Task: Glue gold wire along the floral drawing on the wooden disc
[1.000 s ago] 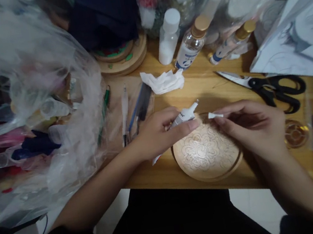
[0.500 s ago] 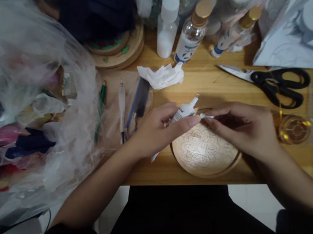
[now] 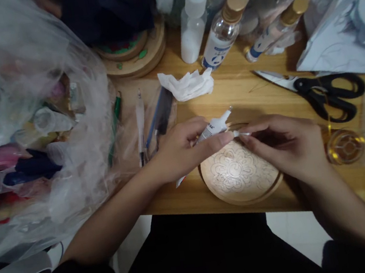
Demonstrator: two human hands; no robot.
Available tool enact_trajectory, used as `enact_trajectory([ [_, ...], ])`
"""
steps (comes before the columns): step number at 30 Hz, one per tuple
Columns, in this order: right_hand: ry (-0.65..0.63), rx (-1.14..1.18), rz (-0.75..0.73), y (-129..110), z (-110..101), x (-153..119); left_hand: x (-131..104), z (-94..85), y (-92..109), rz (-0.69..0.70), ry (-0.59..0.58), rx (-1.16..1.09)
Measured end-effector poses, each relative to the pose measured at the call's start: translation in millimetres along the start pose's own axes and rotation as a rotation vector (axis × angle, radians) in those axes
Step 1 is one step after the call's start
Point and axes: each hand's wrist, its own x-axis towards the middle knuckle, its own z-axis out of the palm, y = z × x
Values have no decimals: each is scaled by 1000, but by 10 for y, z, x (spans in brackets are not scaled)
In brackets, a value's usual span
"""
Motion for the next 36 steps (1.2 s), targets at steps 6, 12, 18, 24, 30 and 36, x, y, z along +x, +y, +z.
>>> enact_trajectory([
  [6,25,4,13,4,34,-6,-4,-4,13,4,-6,-28],
  [12,1,20,32,-2,28,-11,6,1,1,3,3,0],
  [18,-56,38,38,-4,-18,4,4,-1,0,13,20,24],
  [24,-81,39,55,24,-38,-2,1,-2,0,8,15,20],
  [30,-99,62,53,42,-57,0,-2,5,5,3,25,32],
  [36,-130,49,48,24,-84,20,-6,10,15,5,28,21],
])
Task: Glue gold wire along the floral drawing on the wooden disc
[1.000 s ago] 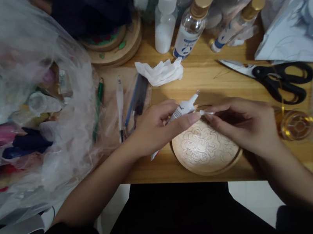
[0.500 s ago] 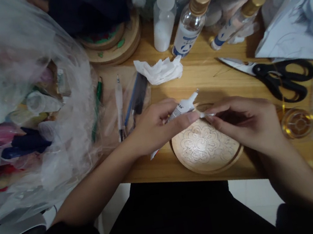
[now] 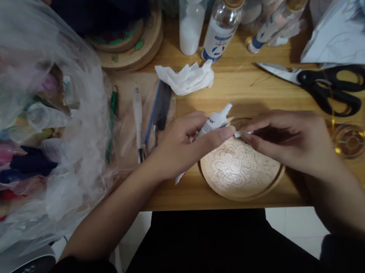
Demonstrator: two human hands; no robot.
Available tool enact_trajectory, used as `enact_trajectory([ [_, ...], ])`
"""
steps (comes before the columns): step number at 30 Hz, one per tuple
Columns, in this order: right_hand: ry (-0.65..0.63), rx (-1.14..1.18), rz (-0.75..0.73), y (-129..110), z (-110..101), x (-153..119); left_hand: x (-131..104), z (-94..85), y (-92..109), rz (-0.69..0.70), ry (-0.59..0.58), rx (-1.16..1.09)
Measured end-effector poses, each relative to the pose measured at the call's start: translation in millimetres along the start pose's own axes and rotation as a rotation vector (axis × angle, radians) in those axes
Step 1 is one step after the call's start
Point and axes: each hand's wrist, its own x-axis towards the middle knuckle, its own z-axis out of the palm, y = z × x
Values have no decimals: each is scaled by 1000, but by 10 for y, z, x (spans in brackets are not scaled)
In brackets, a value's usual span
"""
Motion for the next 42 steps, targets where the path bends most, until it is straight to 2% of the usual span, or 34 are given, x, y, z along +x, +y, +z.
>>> enact_trajectory([
  [34,167,-2,24,-20,122,25,12,-8,-1,1,-31,-49],
  [42,130,14,15,4,101,11,14,-7,4,-1,-36,-37],
])
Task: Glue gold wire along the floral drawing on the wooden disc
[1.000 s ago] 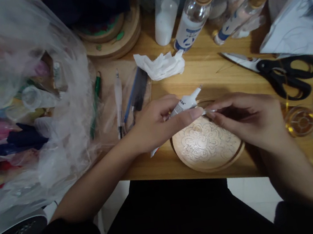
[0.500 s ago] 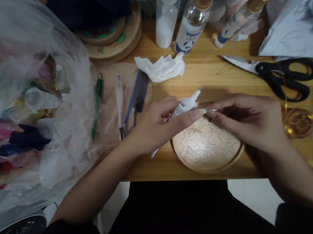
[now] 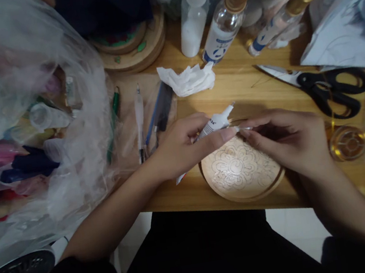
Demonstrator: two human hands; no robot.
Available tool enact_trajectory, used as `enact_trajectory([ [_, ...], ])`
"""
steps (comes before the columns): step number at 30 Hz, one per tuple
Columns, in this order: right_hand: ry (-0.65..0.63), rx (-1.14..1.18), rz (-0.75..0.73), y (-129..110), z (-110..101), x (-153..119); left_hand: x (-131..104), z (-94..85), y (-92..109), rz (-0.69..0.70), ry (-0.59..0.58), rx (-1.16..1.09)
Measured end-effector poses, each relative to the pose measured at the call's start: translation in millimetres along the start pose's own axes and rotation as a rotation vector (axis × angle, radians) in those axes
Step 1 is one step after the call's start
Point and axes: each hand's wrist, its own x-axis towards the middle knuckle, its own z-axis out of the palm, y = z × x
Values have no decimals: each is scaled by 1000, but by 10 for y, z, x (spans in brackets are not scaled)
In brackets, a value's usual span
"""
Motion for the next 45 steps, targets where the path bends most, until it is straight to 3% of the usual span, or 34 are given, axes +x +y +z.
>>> enact_trajectory([
  [9,-25,0,-41,0,-29,6,-8,-2,-4,-1,19,25],
  [27,54,10,-15,-11,26,2,-11,2,-21,6,20,47],
  [45,22,13,-22,2,6,-6,-17,3,-13,3,30,31],
])
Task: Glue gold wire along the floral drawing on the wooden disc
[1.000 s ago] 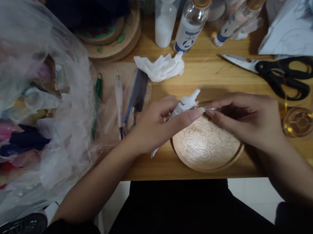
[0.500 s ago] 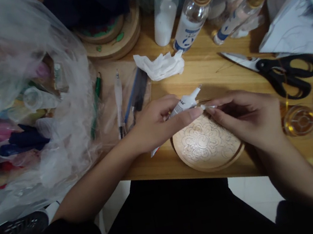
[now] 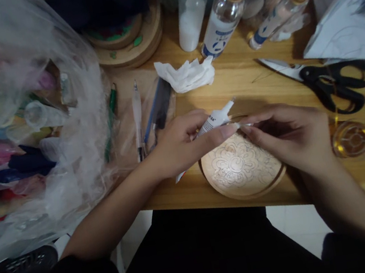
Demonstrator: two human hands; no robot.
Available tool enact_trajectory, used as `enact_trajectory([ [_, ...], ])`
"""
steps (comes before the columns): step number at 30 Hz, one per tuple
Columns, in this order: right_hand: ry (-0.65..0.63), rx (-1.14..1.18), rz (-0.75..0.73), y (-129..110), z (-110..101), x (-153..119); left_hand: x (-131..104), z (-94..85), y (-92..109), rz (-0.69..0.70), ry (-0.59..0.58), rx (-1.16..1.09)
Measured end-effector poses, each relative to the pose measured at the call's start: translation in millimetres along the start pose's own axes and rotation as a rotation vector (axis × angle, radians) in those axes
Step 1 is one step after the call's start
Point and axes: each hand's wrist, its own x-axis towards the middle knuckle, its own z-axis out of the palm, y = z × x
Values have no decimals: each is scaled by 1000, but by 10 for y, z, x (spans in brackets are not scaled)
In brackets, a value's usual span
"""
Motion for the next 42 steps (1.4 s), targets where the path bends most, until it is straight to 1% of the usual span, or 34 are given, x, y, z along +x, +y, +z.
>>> enact_trajectory([
  [5,-14,10,23,-9,3,-2,3,-5,-3,4,2,11],
  [11,33,4,26,-16,30,2,6,-3,-7,25,2,7],
  [16,36,15,51,-18,28,-2,2,-3,-10,13,9,18],
  [19,36,-3,42,-17,25,-3,4,-3,-4,10,11,25],
  [25,-7,13,30,-1,12,-7,5,1,-5,1,17,25],
  [37,-83,14,10,-22,-61,5,4,2,-3,27,20,24],
  [42,-77,16,15,3,-65,-15,1,0,-9,19,14,19],
])
